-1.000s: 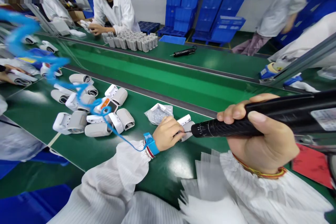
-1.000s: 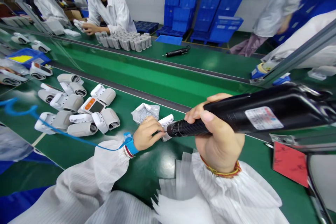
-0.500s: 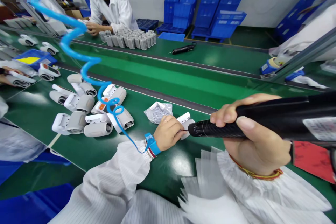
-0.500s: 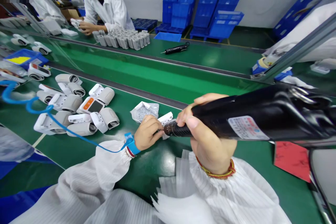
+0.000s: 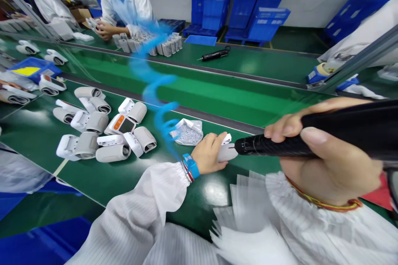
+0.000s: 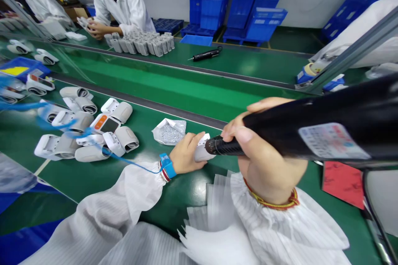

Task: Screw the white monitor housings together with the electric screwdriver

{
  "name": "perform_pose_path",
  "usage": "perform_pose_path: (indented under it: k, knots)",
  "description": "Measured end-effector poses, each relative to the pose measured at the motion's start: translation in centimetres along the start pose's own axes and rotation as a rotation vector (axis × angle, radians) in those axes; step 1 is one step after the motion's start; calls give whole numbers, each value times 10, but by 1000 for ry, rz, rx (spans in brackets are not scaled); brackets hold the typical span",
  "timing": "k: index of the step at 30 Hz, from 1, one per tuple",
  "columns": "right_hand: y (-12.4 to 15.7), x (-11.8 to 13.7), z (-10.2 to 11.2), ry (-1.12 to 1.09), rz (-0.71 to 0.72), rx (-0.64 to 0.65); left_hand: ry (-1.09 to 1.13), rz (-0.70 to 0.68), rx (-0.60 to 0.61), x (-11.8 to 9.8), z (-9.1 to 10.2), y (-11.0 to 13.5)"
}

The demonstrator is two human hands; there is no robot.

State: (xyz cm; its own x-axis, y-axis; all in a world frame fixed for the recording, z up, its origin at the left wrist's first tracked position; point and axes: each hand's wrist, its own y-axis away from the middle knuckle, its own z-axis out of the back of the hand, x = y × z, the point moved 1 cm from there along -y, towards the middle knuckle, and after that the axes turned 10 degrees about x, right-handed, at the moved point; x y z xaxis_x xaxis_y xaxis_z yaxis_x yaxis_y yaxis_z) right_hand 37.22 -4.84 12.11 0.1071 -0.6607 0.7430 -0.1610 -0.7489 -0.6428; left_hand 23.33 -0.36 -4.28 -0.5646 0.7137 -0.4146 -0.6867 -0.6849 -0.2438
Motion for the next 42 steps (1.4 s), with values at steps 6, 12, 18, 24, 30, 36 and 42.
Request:
perform_pose_path:
  k: [6,12,18,24,30,36,42]
  knots:
    - [6,-13,-3,-15,-40,60,33,-77,46,-2,9,5]
    - [8,-27,-3,-6,-74,34,36,-87,55,-1,8,4]
    - [10,-34,-1,31,-91,61,25,-128,12,1,7,4]
    - [8,-34,-1,31,-124,53,25,-139,27,2,8,3]
    - [5,-31,-1,-11,-127,27,20,-151,23,3,9,3]
    - [9,-33,0,28,-124,64,8,-152,36,1,10,3]
    - [9,-35,-3,50,-126,79,-6,-164,29,3,6,2]
